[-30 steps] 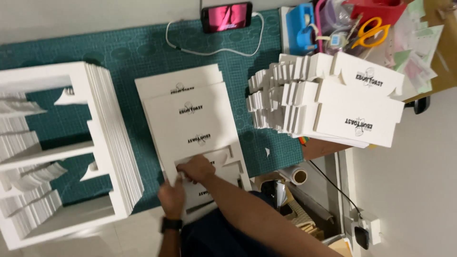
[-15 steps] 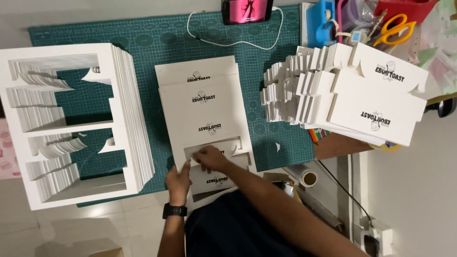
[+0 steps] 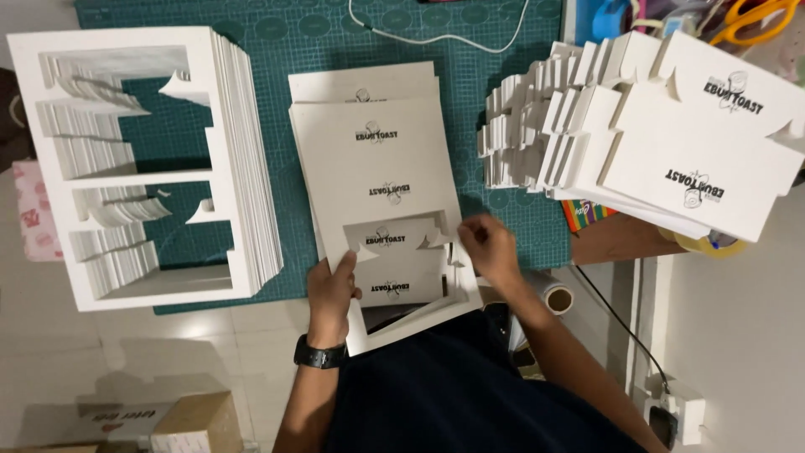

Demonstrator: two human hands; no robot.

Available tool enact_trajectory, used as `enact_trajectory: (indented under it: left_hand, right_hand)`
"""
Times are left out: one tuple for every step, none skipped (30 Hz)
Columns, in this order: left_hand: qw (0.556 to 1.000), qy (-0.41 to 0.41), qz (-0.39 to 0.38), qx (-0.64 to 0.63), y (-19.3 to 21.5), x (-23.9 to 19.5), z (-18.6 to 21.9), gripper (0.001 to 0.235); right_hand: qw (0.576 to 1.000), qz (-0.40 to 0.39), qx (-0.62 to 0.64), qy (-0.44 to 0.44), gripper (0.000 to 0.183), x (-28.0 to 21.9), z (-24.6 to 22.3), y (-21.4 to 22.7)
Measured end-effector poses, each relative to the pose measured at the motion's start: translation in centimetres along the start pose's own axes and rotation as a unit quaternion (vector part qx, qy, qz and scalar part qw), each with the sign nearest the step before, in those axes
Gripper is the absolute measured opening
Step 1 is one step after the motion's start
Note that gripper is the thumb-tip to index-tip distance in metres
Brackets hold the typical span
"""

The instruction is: Organizing and stacking flat cardboard box templates into a white storage frame on a workbench.

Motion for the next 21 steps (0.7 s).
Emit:
enact_trajectory:
  left_hand:
    - [1.0,0.001,0.003,0.001,0.0,-0.1,-0.2,0.025]
    - [1.0,0.006,-0.002,-0.009,-0.2,-0.1,-0.3,0.025]
    - [1.0,0.01,-0.007,-0.018,-0.3,-0.2,-0.5,0.025]
    - [1.0,0.01,-0.003,-0.019,-0.2,-0.5,-0.2,0.025]
    - [1.0,0.007,-0.004,-0.028,-0.3,-0.9,0.1,0.024]
    - [0.999,0.003,-0.006,-0.038,-0.4,-1.1,0.6,0.023]
    - [0.999,0.001,-0.003,-0.038,-0.3,-0.8,0.5,0.023]
    - [0.999,0.001,-0.005,-0.046,-0.3,-0.6,0.3,0.022]
    - [0.999,0.001,-0.006,-0.054,-0.3,-0.4,0.0,0.021]
    - [0.999,0.002,-0.004,-0.054,-0.1,-0.5,0.1,0.021]
    - [0.999,0.004,-0.006,-0.052,-0.1,-0.5,0.2,0.02]
    - [0.999,0.007,-0.01,-0.049,-0.1,-0.6,0.3,0.02]
    - [0.999,0.008,-0.008,-0.049,0.0,0.0,-0.3,0.02]
    - [0.999,-0.001,-0.011,-0.044,0.1,0.6,-0.6,0.021]
    - [0.999,-0.01,-0.013,-0.038,0.2,1.2,-0.9,0.023]
    - [0.999,-0.01,-0.013,-0.037,0.3,1.5,-1.3,0.023]
    - [0.999,-0.009,-0.013,-0.042,0.3,1.7,-1.6,0.023]
    - [0.999,-0.009,-0.015,-0.046,0.3,2.1,-1.9,0.023]
    - [0.999,-0.009,-0.016,-0.045,0.4,2.1,-2.2,0.023]
    - [0.999,-0.006,-0.017,-0.046,0.5,2.4,-2.4,0.023]
    - [0.999,-0.003,-0.018,-0.047,0.5,2.6,-2.6,0.023]
  right_hand:
    - [1.0,-0.003,0.001,0.0,0.015,-0.1,-1.8,0.7]
    - [0.997,-0.075,-0.012,-0.032,0.035,-0.1,-3.0,0.0]
    - [0.987,-0.147,-0.026,-0.063,0.058,-0.4,-4.3,-0.6]
    - [0.986,-0.15,-0.025,-0.061,0.058,-0.8,-5.7,-0.5]
    - [0.974,-0.208,-0.045,-0.074,0.07,-1.6,-6.7,-1.3]
    - [0.959,-0.263,-0.066,-0.087,0.083,-2.4,-7.8,-1.9]
    - [0.959,-0.264,-0.066,-0.084,0.083,-2.4,-7.3,-2.3]
    - [0.957,-0.267,-0.086,-0.078,0.076,-2.6,-6.7,-2.7]
    - [0.954,-0.27,-0.107,-0.071,0.07,-2.8,-6.1,-3.1]
    - [0.954,-0.272,-0.106,-0.071,0.07,-2.7,-5.5,-3.4]
    - [0.958,-0.262,-0.096,-0.065,0.069,-2.6,-4.9,-3.5]
    - [0.962,-0.251,-0.085,-0.06,0.068,-2.5,-4.4,-3.5]
    - [0.962,-0.252,-0.085,-0.06,0.068,-2.6,-4.9,-3.1]
    - [0.972,-0.23,-0.017,-0.043,0.08,-2.5,-6.0,-2.4]
    - [0.977,-0.206,0.052,-0.027,0.096,-2.4,-7.1,-1.6]
    - [0.977,-0.206,0.052,-0.026,0.096,-2.9,-7.0,-1.5]
    - [0.979,-0.185,0.066,-0.06,0.099,-3.3,-6.2,-1.0]
    - [0.979,-0.162,0.08,-0.094,0.102,-3.8,-5.5,-0.6]
    - [0.979,-0.16,0.082,-0.095,0.102,-4.4,-3.9,-1.0]
    - [0.976,-0.161,0.083,-0.118,0.107,-5.0,-2.0,-1.6]
    - [0.973,-0.161,0.084,-0.141,0.113,-5.6,-0.1,-2.1]
Point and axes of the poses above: each hand's wrist, its own x-axis towards the middle knuckle, its own y-axis out of the back of the hand, z = x × y, the point moved 9 cm from there along x, towards the middle knuckle, and after that the axes turned 8 degrees about x, right-handed, at the moved point
